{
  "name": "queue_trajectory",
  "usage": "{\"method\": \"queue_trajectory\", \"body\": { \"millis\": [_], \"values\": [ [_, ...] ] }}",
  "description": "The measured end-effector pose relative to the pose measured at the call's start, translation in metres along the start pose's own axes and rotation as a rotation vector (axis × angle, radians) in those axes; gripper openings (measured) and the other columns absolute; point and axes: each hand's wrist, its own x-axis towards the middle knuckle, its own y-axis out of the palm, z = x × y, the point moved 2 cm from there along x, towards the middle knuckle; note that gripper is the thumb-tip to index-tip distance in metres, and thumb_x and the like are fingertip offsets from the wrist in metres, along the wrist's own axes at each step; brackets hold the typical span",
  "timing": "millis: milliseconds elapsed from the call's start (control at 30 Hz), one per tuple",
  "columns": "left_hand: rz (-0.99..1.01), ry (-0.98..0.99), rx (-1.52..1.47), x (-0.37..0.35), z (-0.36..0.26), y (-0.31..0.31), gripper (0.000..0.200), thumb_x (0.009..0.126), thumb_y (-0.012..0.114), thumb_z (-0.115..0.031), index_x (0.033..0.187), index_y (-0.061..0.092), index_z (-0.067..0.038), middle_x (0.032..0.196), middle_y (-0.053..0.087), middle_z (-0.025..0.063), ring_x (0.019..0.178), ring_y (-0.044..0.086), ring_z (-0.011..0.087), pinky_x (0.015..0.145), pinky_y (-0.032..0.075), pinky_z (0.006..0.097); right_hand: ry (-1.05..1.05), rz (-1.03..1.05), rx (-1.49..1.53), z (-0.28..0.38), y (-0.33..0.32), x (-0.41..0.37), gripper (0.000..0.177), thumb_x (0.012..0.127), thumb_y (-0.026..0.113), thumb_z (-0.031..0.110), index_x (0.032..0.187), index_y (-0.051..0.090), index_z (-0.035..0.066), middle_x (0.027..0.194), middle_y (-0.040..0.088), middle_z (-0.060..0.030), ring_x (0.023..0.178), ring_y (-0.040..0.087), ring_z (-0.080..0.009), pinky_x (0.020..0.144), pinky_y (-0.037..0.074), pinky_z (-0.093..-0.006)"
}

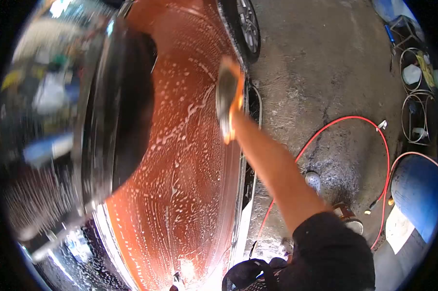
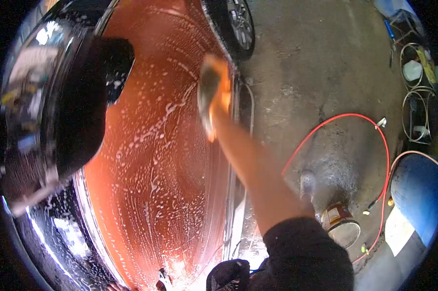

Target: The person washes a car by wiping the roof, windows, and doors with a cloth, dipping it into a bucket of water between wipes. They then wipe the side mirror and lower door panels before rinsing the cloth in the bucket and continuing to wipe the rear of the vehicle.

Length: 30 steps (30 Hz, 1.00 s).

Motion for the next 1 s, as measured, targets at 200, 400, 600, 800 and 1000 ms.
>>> {"method": "queue_trajectory", "body": {
  "millis": [200,400,600,800,1000],
  "values": [
    [-0.017,-0.039,-0.111,0.021,-0.004,-0.006,0.074,0.093,0.034,-0.057,0.141,0.043,0.0,0.15,0.036,0.0199,0.142,0.023,0.0428,0.113,0.007,0.0651,-0.017,0.126,0.211,0.001,0.013,-0.015,0.067,0.097,0.043,0.051,0.151,0.027,0.014,0.153,0.033,-0.0063,0.142,0.028,-0.0195,0.115,0.022,-0.0288],
    [0.101,-0.054,-0.117,0.032,-0.006,-0.025,0.076,0.094,0.034,-0.057,0.144,0.038,-0.001,0.152,0.034,0.017,0.143,0.024,0.0383,0.115,0.007,0.0604,0.499,-0.072,0.454,-0.145,-0.085,-0.45,0.066,0.098,0.042,0.05,0.151,0.028,0.014,0.152,0.035,-0.005,0.141,0.03,-0.0182,0.114,0.024,-0.028],
    [0.175,-0.06,-0.303,-0.011,-0.002,-0.024,0.069,0.094,0.043,-0.048,0.144,0.038,-0.001,0.151,0.036,0.0166,0.143,0.027,0.0375,0.115,0.008,0.0593,0.995,-0.127,0.32,-0.139,-0.042,-0.762,0.065,0.098,0.043,0.048,0.149,0.029,0.011,0.15,0.038,-0.0079,0.138,0.034,-0.0215,0.112,0.028,-0.0317],
    [0.057,-0.184,-0.211,-0.208,0.013,0.027,0.073,0.092,0.041,-0.052,0.144,0.037,-0.001,0.153,0.031,0.0199,0.143,0.022,0.0415,0.114,0.006,0.0635,0.503,-0.037,0.351,-0.05,-0.013,-0.511,0.065,0.098,0.045,0.047,0.148,0.03,0.007,0.148,0.04,-0.0108,0.135,0.038,-0.0248,0.11,0.032,-0.0354],
    [-0.001,-0.219,-0.254,-0.216,0.011,0.031,0.071,0.093,0.041,-0.051,0.146,0.037,-0.004,0.153,0.031,0.019,0.143,0.022,0.0405,0.114,0.007,0.0628,0.178,0.211,0.47,0.0,0.054,-0.271,0.065,0.094,0.052,0.052,0.142,0.036,0.011,0.132,0.049,-0.0058,0.117,0.048,-0.0158,0.097,0.04,-0.0261]
  ]
}}
